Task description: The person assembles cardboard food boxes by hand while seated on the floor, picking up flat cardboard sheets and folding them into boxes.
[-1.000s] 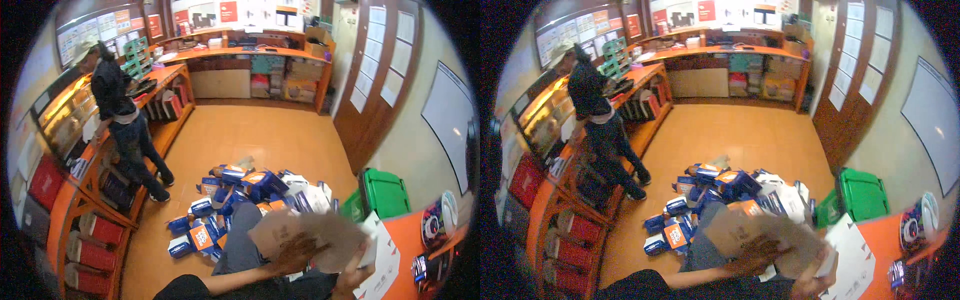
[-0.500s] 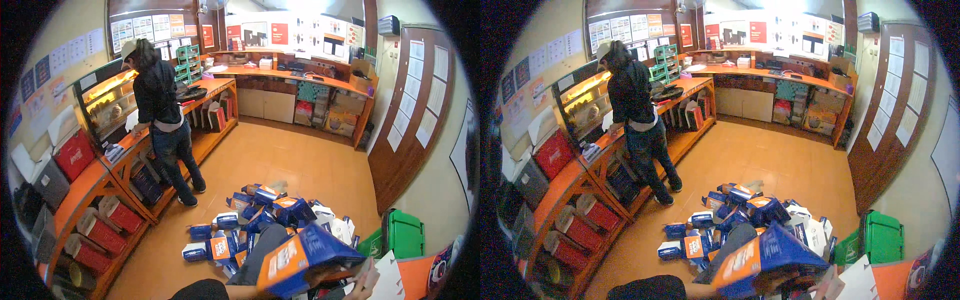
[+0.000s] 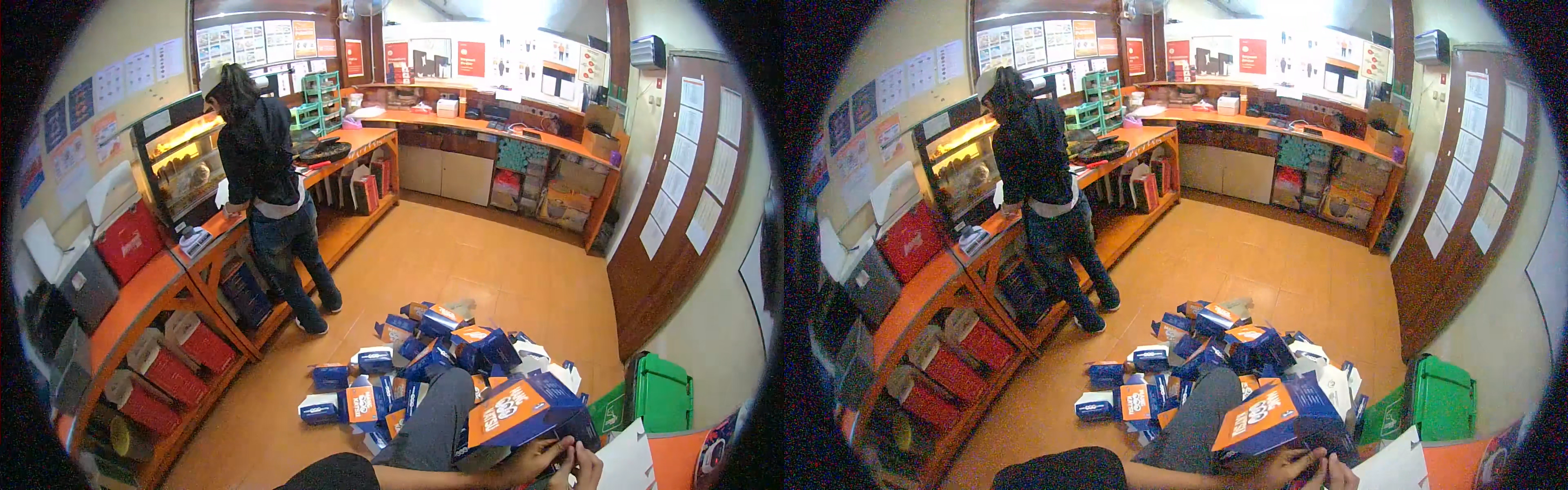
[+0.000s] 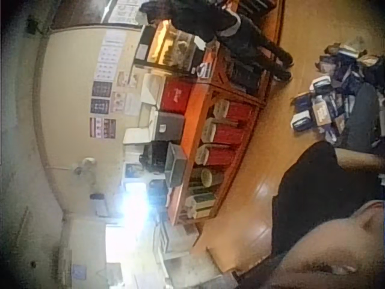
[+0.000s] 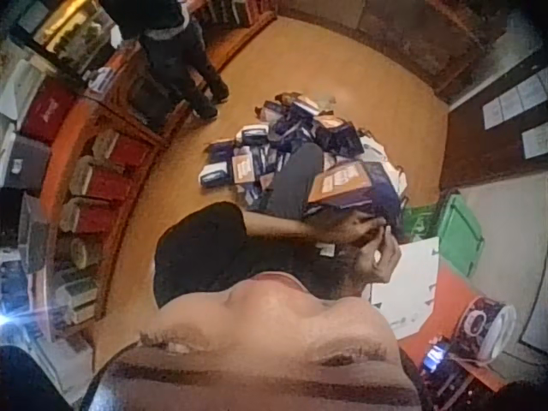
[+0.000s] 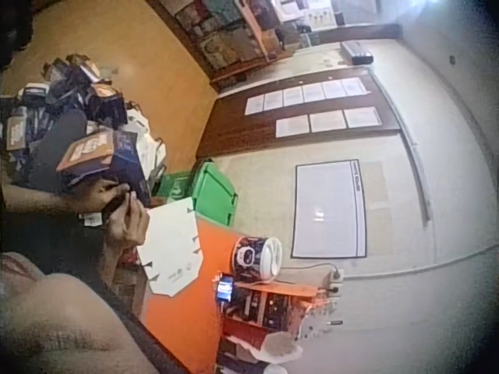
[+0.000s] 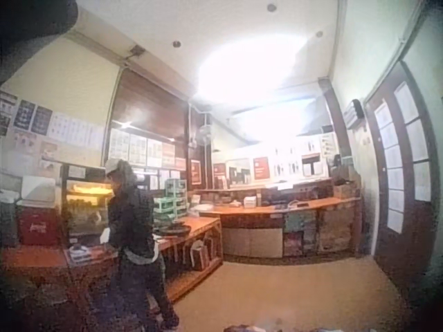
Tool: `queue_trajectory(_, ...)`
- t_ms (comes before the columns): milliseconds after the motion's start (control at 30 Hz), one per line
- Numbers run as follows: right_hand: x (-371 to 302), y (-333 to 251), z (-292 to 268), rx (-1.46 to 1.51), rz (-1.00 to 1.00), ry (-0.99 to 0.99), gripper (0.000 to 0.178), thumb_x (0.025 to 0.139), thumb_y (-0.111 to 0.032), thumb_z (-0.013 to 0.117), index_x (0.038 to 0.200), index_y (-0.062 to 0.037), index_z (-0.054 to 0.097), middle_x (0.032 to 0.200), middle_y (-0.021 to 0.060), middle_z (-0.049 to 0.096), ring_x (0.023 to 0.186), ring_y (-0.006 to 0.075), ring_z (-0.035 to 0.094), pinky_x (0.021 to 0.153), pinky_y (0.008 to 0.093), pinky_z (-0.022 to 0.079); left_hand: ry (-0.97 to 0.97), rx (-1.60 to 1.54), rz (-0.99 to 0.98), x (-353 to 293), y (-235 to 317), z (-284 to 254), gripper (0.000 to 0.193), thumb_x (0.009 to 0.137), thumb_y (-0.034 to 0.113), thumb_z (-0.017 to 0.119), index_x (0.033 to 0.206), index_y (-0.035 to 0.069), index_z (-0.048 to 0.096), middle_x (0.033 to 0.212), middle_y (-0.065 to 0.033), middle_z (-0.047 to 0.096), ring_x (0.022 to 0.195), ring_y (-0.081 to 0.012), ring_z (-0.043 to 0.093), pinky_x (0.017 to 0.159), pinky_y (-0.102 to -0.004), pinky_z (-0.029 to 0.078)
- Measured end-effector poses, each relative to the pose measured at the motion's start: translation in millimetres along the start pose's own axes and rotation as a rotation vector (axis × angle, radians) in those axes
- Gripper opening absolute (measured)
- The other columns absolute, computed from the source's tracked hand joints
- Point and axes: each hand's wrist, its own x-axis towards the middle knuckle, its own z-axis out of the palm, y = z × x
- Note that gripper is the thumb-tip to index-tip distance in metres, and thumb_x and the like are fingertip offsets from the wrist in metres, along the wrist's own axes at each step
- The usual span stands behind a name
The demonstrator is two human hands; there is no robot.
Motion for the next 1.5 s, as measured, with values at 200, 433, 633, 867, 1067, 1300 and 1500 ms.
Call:
queue_trajectory(200,0,-7,-3,0.028,0.140,-0.171,0.026,0.093,-0.013,0.060,0.111,0.0040,0.064,0.098,0.0159,0.065,0.087,0.0253,0.063,0.076,0.0381,0.052,0.154,0.107,0.474,17,-91,33,0.027,0.094,0.015,0.053,0.117,0.000,0.056,0.100,-0.0193,0.057,0.101,-0.0220,0.054,0.085,-0.0415,0.045)
queue_trajectory(433,0,42,-10,-0.075,0.352,-0.013,0.025,0.095,-0.020,0.056,0.094,0.0009,0.071,0.091,0.0144,0.071,0.079,0.0259,0.067,0.068,0.0378,0.054,-0.523,0.223,0.559,-2,-16,-1,0.051,0.091,0.033,0.053,0.134,0.006,0.049,0.118,-0.0233,0.055,0.108,-0.0350,0.055,0.095,-0.0446,0.042)
queue_trajectory(633,-25,65,-13,0.066,-0.058,-0.067,0.026,0.091,-0.018,0.056,0.092,0.0028,0.072,0.094,0.0185,0.062,0.086,0.0300,0.062,0.071,0.0389,0.052,0.202,0.413,0.668,15,-108,27,0.045,0.085,0.024,0.059,0.123,0.002,0.053,0.105,-0.0223,0.062,0.099,-0.0345,0.061,0.086,-0.0430,0.049)
queue_trajectory(867,-15,34,2,0.171,0.000,-0.235,0.028,0.091,-0.020,0.053,0.099,0.0021,0.069,0.099,0.0175,0.060,0.091,0.0345,0.060,0.079,0.0428,0.050,-0.567,0.187,0.770,-14,-42,-5,0.042,0.084,0.023,0.059,0.118,0.000,0.055,0.110,-0.0246,0.059,0.104,-0.0364,0.058,0.088,-0.0464,0.047)
queue_trajectory(1067,-13,33,6,0.187,0.089,-0.272,0.030,0.091,-0.021,0.053,0.102,0.0021,0.068,0.102,0.0178,0.060,0.093,0.0360,0.059,0.082,0.0441,0.050,-0.617,0.137,0.562,-6,-28,-11,0.039,0.083,0.022,0.059,0.113,-0.002,0.056,0.114,-0.0266,0.056,0.108,-0.0381,0.055,0.090,-0.0493,0.045)
queue_trajectory(1300,-14,110,2,-0.505,0.433,-0.353,0.043,0.092,-0.037,0.055,0.113,-0.0001,0.062,0.113,0.0195,0.059,0.108,0.0374,0.054,0.087,0.0491,0.046,-0.387,0.573,0.031,97,-46,10,0.036,0.082,0.020,0.059,0.108,-0.004,0.058,0.119,-0.0289,0.052,0.113,-0.0400,0.052,0.092,-0.0526,0.042)
queue_trajectory(1500,-61,196,-12,-0.944,0.780,-0.518,0.052,0.089,-0.023,0.059,0.130,0.0055,0.046,0.127,0.0304,0.050,0.123,0.0414,0.046,0.101,0.0479,0.039,-0.117,0.841,0.339,94,-89,68,0.040,0.079,0.024,0.063,0.107,-0.004,0.059,0.113,-0.0256,0.052,0.097,-0.0456,0.057,0.083,-0.0603,0.045)
